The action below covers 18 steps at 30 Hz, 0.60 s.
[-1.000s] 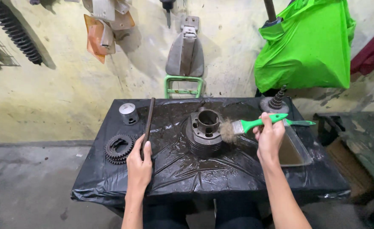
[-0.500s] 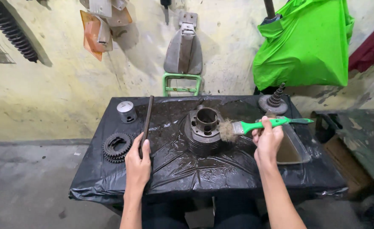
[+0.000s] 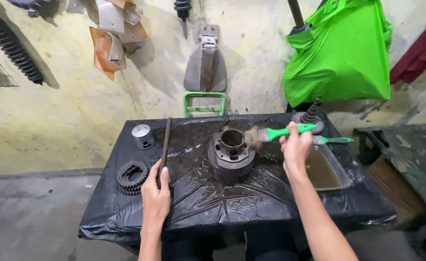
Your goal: Cleaning a motorcycle engine cylinder using a brush and cleaning liquid
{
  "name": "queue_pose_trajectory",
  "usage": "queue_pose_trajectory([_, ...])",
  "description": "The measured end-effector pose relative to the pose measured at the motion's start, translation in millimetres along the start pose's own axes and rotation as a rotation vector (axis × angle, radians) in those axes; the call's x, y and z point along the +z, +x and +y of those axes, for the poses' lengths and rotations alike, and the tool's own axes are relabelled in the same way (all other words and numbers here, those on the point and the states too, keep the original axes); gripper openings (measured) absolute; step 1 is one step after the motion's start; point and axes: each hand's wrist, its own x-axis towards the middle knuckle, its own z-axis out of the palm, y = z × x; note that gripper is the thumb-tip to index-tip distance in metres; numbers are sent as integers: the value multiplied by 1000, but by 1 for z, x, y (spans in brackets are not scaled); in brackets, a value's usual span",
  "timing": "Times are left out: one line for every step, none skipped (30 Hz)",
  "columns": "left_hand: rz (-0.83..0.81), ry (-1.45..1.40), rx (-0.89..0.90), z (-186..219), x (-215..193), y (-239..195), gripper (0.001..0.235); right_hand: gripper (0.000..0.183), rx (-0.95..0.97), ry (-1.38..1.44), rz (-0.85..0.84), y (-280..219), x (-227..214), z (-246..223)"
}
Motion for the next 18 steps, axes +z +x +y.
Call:
queue_pose_trajectory([-3,-2,-2,0,0,1,56,20,-1,-3,2,-10,-10,-5])
queue_pose_trajectory([-4,1,0,-1,1,2,56,18,67,28,18,-20,-20,-10])
queue_pose_trajectory([2,3,-5,-3,1,0,56,17,136,56,25,-30,-29,-15])
queue_pose_trajectory([7,0,-13,-4,2,1,56,17,137,48,18,-34,-33,-16])
queue_pose_trajectory([12,0,19,-6,2,1,55,16,161,66,0,-39,-39,-17])
queue_pose_trajectory([16,1,51,-7,2,2,54,15,186,83,-17,-43,-44,-17])
queue_pose_trajectory([16,4,48,-10,3,3,54,15,190,82,-18,-37,-39,-15])
queue_pose_trajectory([28,3,75,-12,4,3,54,17,143,78,-27,-29,-34,-12])
queue_pose_trajectory([36,3,106,-13,5,4,53,18,95,76,-30,-23,-31,-10])
queue_pose_trajectory([31,7,108,-12,4,0,53,18,98,79,-25,-13,-23,-3])
queue_pose_trajectory([22,2,78,-9,3,1,54,19,23,55,-28,1,-12,3])
queue_pose_trajectory([14,-4,47,-6,2,1,54,20,-52,31,-30,15,-2,9])
queue_pose_trajectory([17,-5,52,-8,3,3,54,20,-56,35,-32,21,8,2])
queue_pose_trajectory([26,-3,69,-10,4,4,54,21,-105,-76,-23,26,18,-5])
queue_pose_trajectory([31,2,81,-13,5,3,54,21,-148,-191,-14,29,26,-10])
queue_pose_trajectory([33,3,80,-14,4,2,54,21,-147,-190,-16,30,39,-11])
queue_pose_trajectory([35,4,83,-13,4,3,54,19,-65,-113,-89,30,51,-12])
queue_pose_trajectory([37,4,86,-13,5,3,54,18,17,-35,-161,32,63,-12])
